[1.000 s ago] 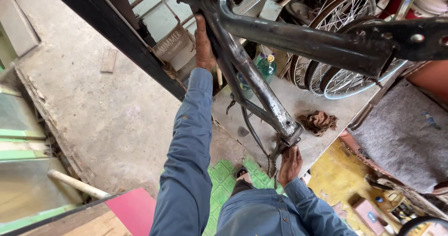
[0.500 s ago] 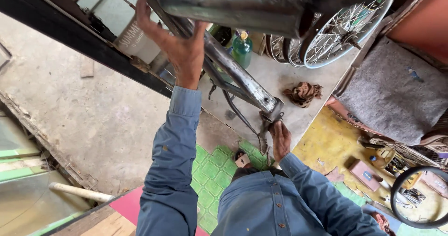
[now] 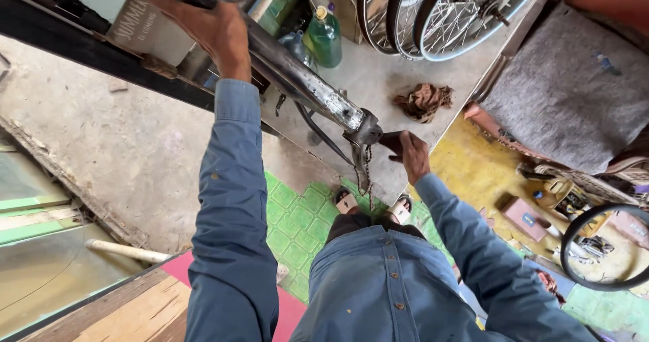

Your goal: The person wipes the bicycle frame with a cloth, focusing on the chainstay and seat tube areas. The person rotates the frame to access different sides and continues wiping along the tubes. The person does not use any tools and the frame remains in place throughout the clip.

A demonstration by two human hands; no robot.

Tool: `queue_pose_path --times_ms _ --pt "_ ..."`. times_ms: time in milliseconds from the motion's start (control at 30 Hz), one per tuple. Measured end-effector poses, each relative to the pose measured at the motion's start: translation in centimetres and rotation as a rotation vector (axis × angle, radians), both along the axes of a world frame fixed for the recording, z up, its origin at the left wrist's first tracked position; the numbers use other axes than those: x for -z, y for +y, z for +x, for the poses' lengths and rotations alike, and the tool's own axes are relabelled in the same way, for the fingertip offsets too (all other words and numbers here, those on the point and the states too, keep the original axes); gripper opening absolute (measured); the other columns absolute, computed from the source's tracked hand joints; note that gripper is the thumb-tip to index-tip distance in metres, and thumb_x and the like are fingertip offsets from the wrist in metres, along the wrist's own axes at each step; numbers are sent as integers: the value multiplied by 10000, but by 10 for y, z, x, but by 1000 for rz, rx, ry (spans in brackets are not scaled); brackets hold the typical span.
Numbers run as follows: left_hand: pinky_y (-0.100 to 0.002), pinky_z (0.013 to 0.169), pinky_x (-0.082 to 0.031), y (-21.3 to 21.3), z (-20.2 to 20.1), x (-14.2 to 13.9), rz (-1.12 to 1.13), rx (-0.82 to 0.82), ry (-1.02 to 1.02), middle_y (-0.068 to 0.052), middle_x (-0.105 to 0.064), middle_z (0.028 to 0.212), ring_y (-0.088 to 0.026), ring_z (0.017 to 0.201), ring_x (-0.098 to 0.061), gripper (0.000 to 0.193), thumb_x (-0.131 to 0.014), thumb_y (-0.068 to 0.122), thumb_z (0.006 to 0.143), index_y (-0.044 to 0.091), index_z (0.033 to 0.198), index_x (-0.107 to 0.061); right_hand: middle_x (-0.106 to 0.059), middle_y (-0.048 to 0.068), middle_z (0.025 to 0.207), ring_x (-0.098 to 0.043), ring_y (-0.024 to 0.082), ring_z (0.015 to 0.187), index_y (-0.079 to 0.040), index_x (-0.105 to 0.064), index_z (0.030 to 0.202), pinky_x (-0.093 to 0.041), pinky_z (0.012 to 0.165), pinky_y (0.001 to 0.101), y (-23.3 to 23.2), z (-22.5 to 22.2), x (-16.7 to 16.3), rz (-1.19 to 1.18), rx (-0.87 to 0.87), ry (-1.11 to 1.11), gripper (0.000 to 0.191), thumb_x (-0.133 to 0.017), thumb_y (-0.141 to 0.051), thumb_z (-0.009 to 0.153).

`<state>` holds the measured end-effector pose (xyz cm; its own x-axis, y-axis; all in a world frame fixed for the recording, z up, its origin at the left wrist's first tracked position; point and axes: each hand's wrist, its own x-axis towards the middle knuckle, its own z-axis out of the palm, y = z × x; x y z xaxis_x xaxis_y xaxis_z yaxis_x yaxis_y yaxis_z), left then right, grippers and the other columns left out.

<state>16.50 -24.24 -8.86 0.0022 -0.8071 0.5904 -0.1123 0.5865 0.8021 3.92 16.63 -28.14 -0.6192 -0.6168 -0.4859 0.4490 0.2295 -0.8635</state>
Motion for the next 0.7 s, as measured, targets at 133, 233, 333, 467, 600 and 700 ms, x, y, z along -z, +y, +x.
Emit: queue_pose_path --times_ms 133,233,333,467,600,700 --pt "-528 1415 18 1 -2 -4 -25 52 48 -242 145 1760 -382 1673 115 1295 -709 668 941 43 1670 159 -714 204 1159 -734 328 1020 46 -605 1209 -638 888 518 -14 -1 9 -121 62 -367 440 -493 -351 1056" --pt "-487 1409 60 4 -3 -6 -45 78 78 -218 163 1772 -340 1653 148 1264 -715 655 973 65 1672 158 -700 195 1121 -728 336 1021 38 -594 1164 -647 913 524 -21 5 16 -225 174 -405 386 -520 -327 1063" --pt "-453 1426 33 4 -9 -4 -67 131 158 -197 151 1763 -311 1664 129 1240 -662 689 970 84 1694 143 -688 196 1109 -729 343 1019 37 -591 1140 -647 918 530 -24 5 19 -289 216 -393 368 -529 -318 1063" --pt "-513 1446 -116 5 -9 2 -67 156 198 -230 83 1764 -379 1683 -28 1299 -756 668 926 83 1670 135 -682 189 1074 -716 335 1010 33 -593 1137 -623 871 537 -22 -11 15 -179 194 -481 387 -518 -339 1061" --pt "-504 1432 -61 3 -4 1 -33 90 152 -253 33 1763 -395 1675 -60 1299 -754 641 910 78 1682 126 -746 199 1149 -768 345 980 32 -606 1181 -664 800 485 0 -56 8 -134 54 -330 407 -509 -345 1062" --pt "-501 1439 -36 5 -5 0 -46 48 114 -246 60 1787 -385 1699 -7 1219 -681 613 949 79 1698 118 -750 172 1197 -773 326 926 5 -614 1291 -641 747 455 19 -84 7 -58 214 -67 447 -528 -365 1055"
